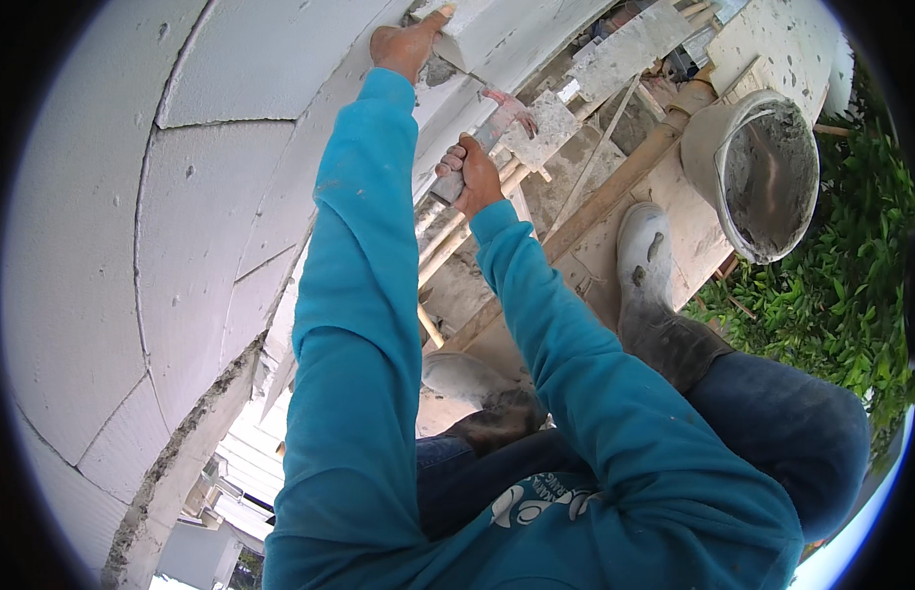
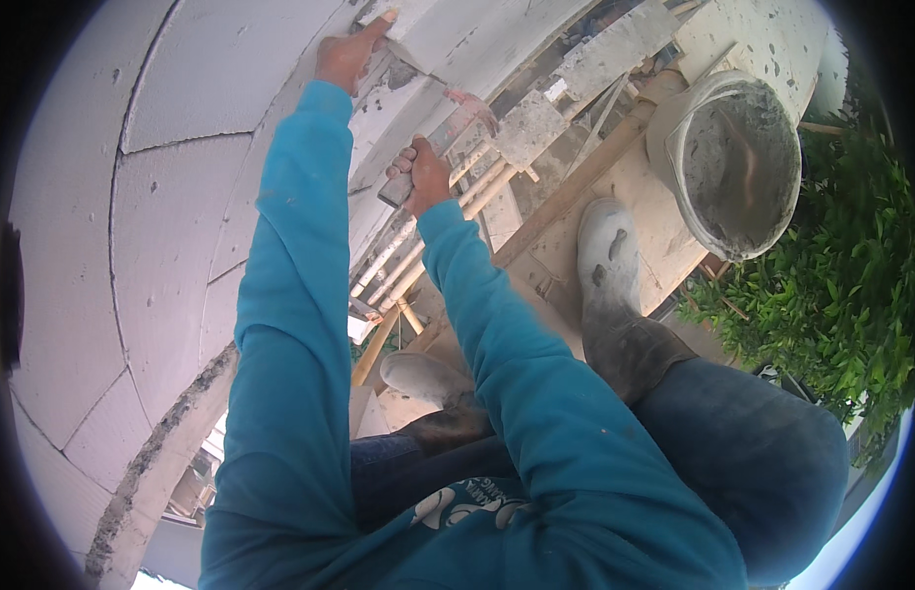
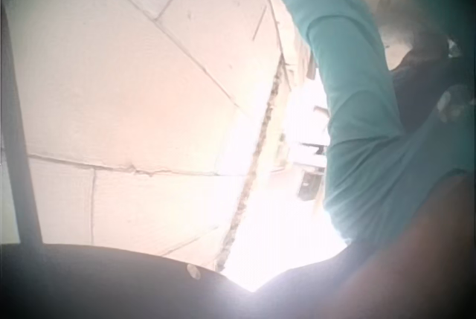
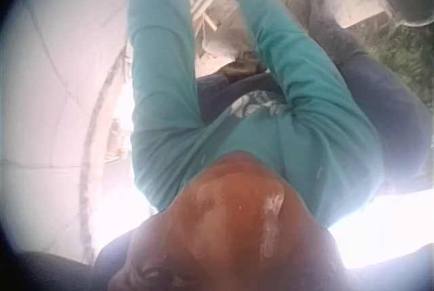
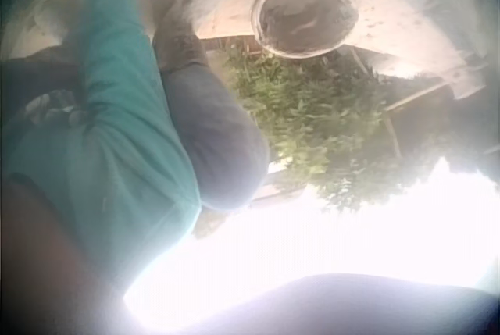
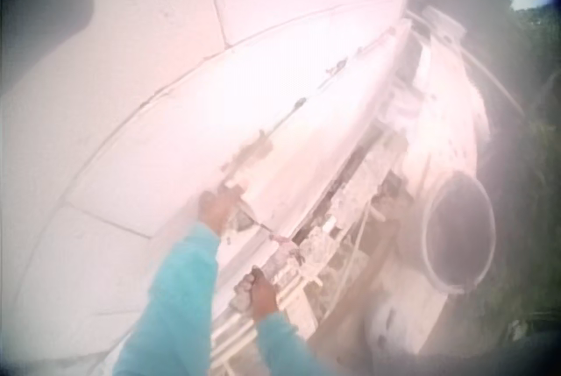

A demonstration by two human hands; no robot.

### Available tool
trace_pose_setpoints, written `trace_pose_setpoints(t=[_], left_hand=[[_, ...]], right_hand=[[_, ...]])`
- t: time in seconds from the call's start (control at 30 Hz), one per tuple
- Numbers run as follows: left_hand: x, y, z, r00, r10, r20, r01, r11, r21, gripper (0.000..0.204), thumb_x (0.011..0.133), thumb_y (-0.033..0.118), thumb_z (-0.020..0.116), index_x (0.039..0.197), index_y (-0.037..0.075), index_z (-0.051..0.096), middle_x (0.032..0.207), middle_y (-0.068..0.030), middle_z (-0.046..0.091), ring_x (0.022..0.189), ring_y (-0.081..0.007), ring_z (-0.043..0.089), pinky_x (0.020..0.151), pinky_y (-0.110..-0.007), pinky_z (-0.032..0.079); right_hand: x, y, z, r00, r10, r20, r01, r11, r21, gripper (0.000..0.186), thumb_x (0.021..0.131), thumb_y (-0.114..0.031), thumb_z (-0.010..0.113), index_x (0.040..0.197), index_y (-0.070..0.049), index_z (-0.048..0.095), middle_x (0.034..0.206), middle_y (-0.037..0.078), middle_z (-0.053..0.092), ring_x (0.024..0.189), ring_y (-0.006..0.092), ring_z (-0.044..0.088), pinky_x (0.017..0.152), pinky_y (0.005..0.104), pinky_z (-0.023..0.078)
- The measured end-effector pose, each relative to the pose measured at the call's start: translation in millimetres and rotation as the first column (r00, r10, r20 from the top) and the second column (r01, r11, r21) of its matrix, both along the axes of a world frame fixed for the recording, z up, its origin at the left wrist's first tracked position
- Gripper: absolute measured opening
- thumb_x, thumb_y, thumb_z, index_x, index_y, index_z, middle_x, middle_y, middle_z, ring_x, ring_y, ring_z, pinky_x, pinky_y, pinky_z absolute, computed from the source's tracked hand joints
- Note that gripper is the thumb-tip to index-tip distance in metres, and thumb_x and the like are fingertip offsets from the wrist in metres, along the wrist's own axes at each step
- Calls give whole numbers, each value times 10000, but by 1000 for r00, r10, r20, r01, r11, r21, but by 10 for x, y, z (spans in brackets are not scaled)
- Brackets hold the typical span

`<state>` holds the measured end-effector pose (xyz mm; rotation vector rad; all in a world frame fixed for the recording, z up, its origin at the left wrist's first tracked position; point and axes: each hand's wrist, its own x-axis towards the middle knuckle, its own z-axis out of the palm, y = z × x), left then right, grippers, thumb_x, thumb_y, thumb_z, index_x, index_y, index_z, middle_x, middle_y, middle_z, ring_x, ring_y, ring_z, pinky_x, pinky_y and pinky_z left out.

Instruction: The person installs white rectangular tiles on a wall using a trowel to apply cement mortar and a hammer to tap tiles into place. The person repeatedly scoops mortar from a bucket, spreads it on the wall, positions tiles, and adjusts them.

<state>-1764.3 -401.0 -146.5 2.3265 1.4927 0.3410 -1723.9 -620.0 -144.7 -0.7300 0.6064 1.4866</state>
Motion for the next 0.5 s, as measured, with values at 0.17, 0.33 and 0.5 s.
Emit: trace_pose_setpoints(t=[0.17, 0.33, 0.5], left_hand=[[167, -209, 538, 767, 552, 328, -324, 774, -545, 713, 747, 497, 773, 1095, -110, 638, 1079, -240, 665, 985, -308, 639, 828, -374, 504], [246, -165, 532, 761, 536, 367, -331, 806, -491, 684, 734, 485, 788, 1033, -116, 657, 988, -211, 683, 940, -282, 644, 817, -375, 502], [72, -208, 286, 681, 601, 418, -502, 799, -331, 605, 746, 445, 794, 969, -105, 675, 904, -188, 686, 876, -258, 645, 796, -381, 500]], right_hand=[[247, -174, -68, 989, -121, 79, 130, 985, -113, 161, 978, -172, 475, 835, -113, 430, 645, -12, 396, 538, 122, 405, 517, 328, 430], [153, 183, 90, 931, -364, 24, 357, 895, -267, 157, 959, -146, 467, 820, -104, 406, 645, 2, 410, 530, 143, 418, 511, 359, 427], [70, -3, -63, 999, -15, 50, 18, 998, -53, 132, 966, -144, 479, 850, -100, 432, 650, -1, 405, 526, 139, 408, 496, 343, 427]])
